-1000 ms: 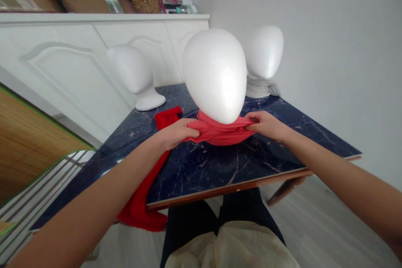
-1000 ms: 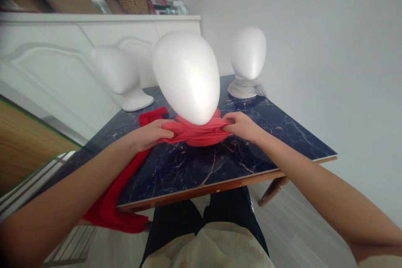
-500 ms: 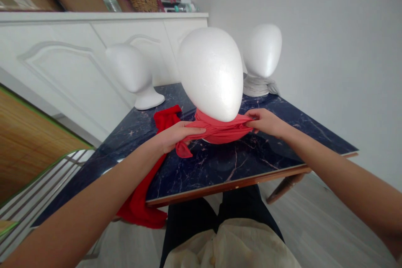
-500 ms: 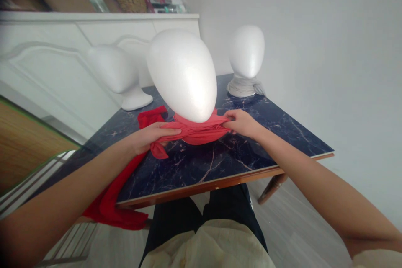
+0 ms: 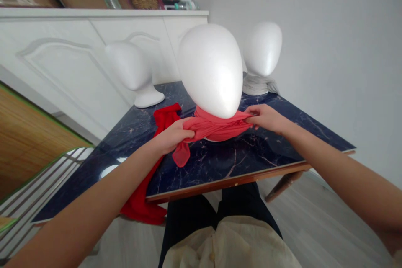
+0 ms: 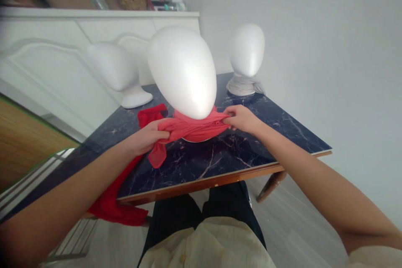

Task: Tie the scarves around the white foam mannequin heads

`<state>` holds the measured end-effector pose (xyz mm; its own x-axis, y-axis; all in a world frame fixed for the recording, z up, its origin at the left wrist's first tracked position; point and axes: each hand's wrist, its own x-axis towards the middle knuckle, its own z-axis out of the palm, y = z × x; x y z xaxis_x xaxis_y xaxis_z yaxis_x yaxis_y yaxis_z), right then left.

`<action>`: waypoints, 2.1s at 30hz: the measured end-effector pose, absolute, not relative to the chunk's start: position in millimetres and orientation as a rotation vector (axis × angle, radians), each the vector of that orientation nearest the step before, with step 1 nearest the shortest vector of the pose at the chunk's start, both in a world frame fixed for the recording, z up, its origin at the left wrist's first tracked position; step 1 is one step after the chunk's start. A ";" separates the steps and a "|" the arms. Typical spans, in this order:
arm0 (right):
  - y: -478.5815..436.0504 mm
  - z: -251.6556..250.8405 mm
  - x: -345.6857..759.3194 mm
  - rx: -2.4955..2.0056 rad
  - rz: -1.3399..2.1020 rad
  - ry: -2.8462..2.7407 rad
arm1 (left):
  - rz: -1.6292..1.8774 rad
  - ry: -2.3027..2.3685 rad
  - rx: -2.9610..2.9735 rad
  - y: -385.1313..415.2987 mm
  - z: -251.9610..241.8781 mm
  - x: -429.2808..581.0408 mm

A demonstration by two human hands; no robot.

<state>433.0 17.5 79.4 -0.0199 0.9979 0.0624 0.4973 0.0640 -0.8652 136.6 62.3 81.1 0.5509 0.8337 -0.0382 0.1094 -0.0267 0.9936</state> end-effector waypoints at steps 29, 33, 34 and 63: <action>25.3 74.0 426.2 -1.550 0.835 -1.548 | 0.720 0.915 1.053 45.3 69.5 109.9; 25.6 73.5 418.3 -1.468 0.956 -1.394 | 0.666 0.908 1.092 41.8 70.9 110.8; 25.3 73.0 416.9 -1.436 0.999 -1.337 | 0.688 0.889 1.104 40.9 70.5 112.1; -9.2 64.8 333.8 -1.121 1.793 -0.957 | 1.096 0.955 1.480 -66.5 47.9 179.3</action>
